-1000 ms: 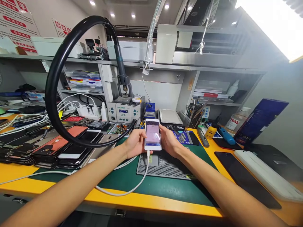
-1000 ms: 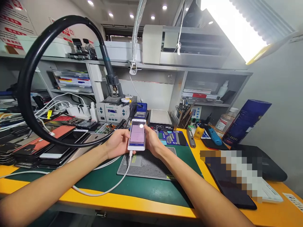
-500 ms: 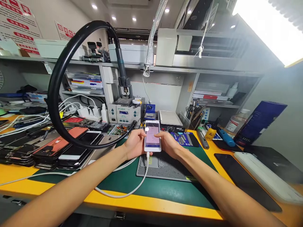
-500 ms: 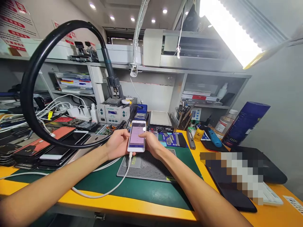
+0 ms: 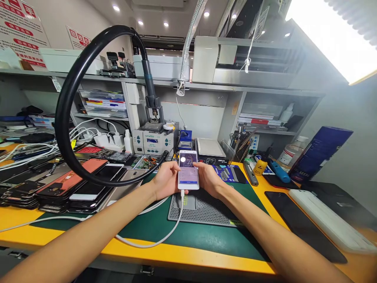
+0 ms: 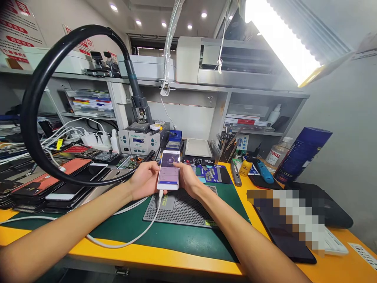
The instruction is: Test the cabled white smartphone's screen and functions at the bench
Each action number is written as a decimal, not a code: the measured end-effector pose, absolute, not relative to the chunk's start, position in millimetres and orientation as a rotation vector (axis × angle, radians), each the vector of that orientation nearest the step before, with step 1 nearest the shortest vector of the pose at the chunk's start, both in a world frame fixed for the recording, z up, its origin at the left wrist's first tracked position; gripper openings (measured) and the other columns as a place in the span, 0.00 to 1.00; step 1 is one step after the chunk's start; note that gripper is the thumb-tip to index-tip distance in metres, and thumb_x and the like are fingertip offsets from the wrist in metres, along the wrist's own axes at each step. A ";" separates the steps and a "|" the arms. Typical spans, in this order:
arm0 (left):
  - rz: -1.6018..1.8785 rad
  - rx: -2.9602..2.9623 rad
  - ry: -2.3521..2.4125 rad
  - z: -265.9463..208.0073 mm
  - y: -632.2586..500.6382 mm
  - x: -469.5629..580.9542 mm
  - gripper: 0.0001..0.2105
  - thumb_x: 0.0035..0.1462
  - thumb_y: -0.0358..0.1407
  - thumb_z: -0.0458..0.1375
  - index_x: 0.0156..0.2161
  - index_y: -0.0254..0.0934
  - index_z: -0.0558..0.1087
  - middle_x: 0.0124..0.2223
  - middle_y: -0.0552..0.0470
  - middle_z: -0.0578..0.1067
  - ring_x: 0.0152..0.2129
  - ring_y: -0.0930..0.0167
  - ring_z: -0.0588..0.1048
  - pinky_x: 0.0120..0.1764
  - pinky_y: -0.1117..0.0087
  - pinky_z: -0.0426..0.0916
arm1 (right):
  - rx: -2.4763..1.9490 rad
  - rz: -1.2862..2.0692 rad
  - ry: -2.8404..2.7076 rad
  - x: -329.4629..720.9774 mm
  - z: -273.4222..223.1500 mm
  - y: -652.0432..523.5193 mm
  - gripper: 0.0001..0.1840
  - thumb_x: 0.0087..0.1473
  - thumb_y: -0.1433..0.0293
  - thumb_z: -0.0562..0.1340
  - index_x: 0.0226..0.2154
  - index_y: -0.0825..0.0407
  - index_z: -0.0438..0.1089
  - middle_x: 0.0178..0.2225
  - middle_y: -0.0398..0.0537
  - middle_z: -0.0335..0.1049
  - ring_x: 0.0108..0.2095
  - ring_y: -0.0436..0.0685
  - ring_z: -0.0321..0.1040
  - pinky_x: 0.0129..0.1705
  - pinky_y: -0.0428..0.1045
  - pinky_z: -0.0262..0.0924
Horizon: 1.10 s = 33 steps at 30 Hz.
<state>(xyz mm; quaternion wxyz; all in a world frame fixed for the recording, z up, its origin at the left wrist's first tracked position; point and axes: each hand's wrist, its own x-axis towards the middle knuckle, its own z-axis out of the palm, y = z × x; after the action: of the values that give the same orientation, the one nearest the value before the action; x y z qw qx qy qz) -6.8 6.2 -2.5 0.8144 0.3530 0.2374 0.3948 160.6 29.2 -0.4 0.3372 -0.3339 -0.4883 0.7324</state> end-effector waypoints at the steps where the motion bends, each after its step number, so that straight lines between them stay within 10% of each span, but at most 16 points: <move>1: 0.841 0.752 0.503 -2.7 6.3 -6.8 0.20 0.48 0.33 0.51 0.47 0.29 0.68 0.37 0.38 0.76 0.30 0.59 0.76 0.29 0.60 0.72 | -0.877 1.906 -1.268 160.5 -0.1 28.9 0.19 0.62 0.63 0.49 0.42 0.56 0.70 0.32 0.52 0.77 0.32 0.59 0.72 0.39 0.54 0.66; 17: 0.971 0.750 0.472 3.4 1.9 -8.6 0.24 0.45 0.36 0.52 0.48 0.29 0.71 0.41 0.37 0.76 0.29 0.59 0.75 0.22 0.63 0.70 | -1.049 1.399 -1.061 173.0 -0.7 42.5 0.15 0.63 0.66 0.49 0.30 0.54 0.65 0.20 0.47 0.69 0.18 0.54 0.66 0.20 0.49 0.62; 24: 1.000 0.753 0.480 2.4 -1.4 -6.7 0.23 0.46 0.35 0.52 0.50 0.30 0.70 0.40 0.38 0.76 0.28 0.59 0.75 0.22 0.63 0.71 | -1.041 1.310 -1.012 168.6 3.0 37.9 0.12 0.56 0.69 0.54 0.22 0.49 0.57 0.09 0.32 0.42 0.10 0.47 0.39 0.13 0.44 0.47; 33: 1.037 0.771 0.518 2.8 -4.4 -4.0 0.25 0.48 0.35 0.51 0.53 0.28 0.68 0.42 0.35 0.77 0.30 0.58 0.76 0.24 0.61 0.72 | -1.057 1.278 -1.014 164.4 -3.9 39.3 0.17 0.53 0.66 0.57 0.18 0.46 0.50 0.09 0.33 0.44 0.10 0.47 0.40 0.12 0.45 0.42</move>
<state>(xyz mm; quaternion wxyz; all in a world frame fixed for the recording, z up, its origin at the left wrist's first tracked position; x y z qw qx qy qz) -4.0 -4.4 2.8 0.7673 0.3553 0.2384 0.4777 164.4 39.3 -3.9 0.5636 -0.4492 -0.4309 0.5432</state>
